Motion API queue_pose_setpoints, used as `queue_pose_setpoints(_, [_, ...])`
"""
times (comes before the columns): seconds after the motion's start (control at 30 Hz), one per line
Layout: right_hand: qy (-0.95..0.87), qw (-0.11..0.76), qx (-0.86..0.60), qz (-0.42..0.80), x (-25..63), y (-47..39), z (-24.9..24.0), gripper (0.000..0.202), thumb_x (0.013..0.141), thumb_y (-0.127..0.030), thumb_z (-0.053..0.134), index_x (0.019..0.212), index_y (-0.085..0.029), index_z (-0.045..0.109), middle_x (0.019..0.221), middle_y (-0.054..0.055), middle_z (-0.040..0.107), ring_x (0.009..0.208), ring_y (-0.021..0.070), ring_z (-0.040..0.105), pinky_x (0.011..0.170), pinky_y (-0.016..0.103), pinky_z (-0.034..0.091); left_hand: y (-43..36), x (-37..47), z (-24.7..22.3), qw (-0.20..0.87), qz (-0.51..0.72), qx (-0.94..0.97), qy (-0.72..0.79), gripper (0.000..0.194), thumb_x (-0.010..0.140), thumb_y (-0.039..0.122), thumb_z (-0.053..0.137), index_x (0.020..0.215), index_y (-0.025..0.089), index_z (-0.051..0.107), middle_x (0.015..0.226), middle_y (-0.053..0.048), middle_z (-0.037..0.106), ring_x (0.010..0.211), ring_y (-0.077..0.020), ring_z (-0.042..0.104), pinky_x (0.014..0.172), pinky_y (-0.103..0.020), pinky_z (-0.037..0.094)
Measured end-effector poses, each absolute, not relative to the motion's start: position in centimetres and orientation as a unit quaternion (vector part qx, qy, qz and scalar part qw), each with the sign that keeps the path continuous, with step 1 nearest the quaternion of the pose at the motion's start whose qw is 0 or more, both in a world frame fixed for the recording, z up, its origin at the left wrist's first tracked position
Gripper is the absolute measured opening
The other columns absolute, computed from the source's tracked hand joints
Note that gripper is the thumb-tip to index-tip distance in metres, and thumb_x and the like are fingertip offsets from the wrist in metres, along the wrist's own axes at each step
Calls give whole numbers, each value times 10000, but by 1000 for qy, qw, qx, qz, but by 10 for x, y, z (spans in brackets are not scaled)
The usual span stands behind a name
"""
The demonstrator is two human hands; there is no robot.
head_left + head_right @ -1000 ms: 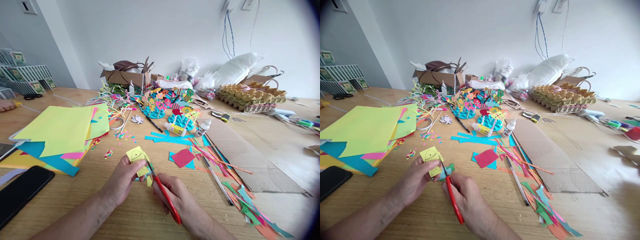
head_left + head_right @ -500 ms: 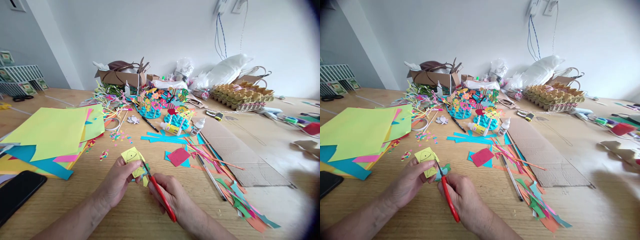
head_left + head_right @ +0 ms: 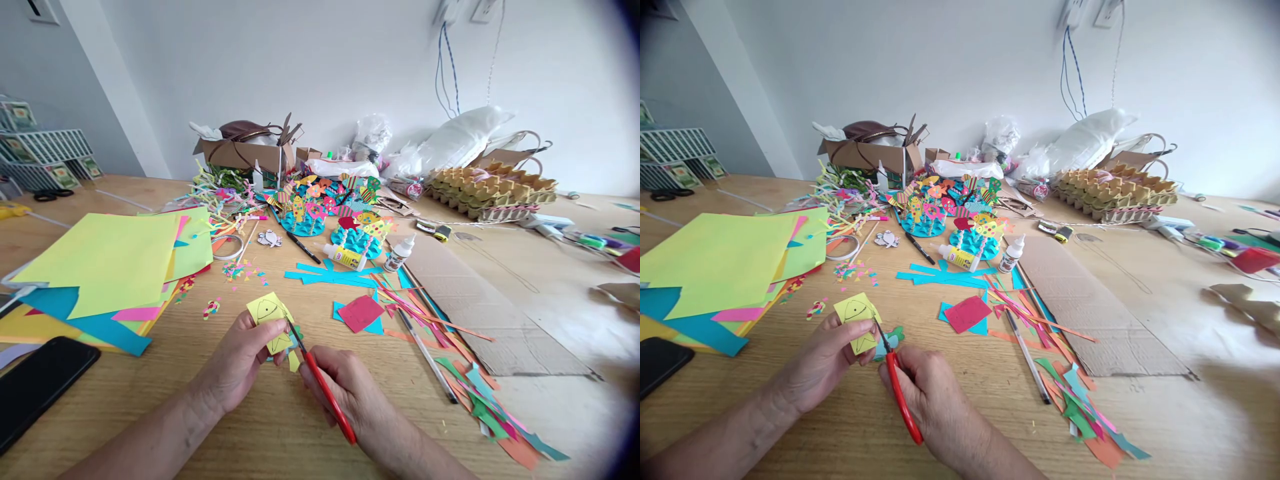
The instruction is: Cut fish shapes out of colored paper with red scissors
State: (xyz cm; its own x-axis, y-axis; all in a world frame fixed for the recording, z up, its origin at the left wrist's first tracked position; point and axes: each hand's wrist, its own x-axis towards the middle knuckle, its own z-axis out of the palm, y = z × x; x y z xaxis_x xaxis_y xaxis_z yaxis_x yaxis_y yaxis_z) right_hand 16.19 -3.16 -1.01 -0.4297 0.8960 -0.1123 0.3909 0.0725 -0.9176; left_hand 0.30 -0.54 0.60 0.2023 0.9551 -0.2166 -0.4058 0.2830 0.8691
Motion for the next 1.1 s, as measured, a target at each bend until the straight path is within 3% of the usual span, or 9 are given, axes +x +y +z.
queue_pose_setpoints(0.47, [-719,257,-467,446,163,-31,-4,365,895,-362,425,586,-198,321,539,-65,288,472,79,274,430,200,224,-3,1,4,701,484,341,397,89,685,180,657,641,160,582,584,28,575,516,-88,475,437,-191,380])
queue_pose_setpoints(0.6, [-723,246,-474,438,164,-30,-3,374,899,-378,417,586,-199,318,538,-64,293,472,80,281,433,204,223,-1,0,4,696,487,347,397,116,714,237,645,653,156,588,603,14,584,541,-105,505,456,-204,406])
queue_pose_setpoints(0.8, [-745,226,-482,403,165,-26,-1,374,899,-367,400,577,-195,317,535,-54,340,497,90,280,450,214,223,8,-8,10,663,495,369,424,146,676,267,693,685,176,579,540,69,518,464,-71,477,445,-170,410])
queue_pose_setpoints(0.93, [-742,222,-476,417,166,-26,-1,375,891,-351,426,571,-193,312,535,-58,323,503,90,274,451,213,221,10,-12,14,662,461,390,443,178,645,259,721,652,168,568,522,60,544,443,-72,484,434,-170,413])
queue_pose_setpoints(1.1, [-718,233,-470,458,167,-26,-3,332,898,-321,396,596,-192,352,550,-55,342,499,87,323,457,202,256,9,-12,11,682,445,403,416,149,712,259,672,666,172,560,530,60,531,448,-64,460,437,-165,388])
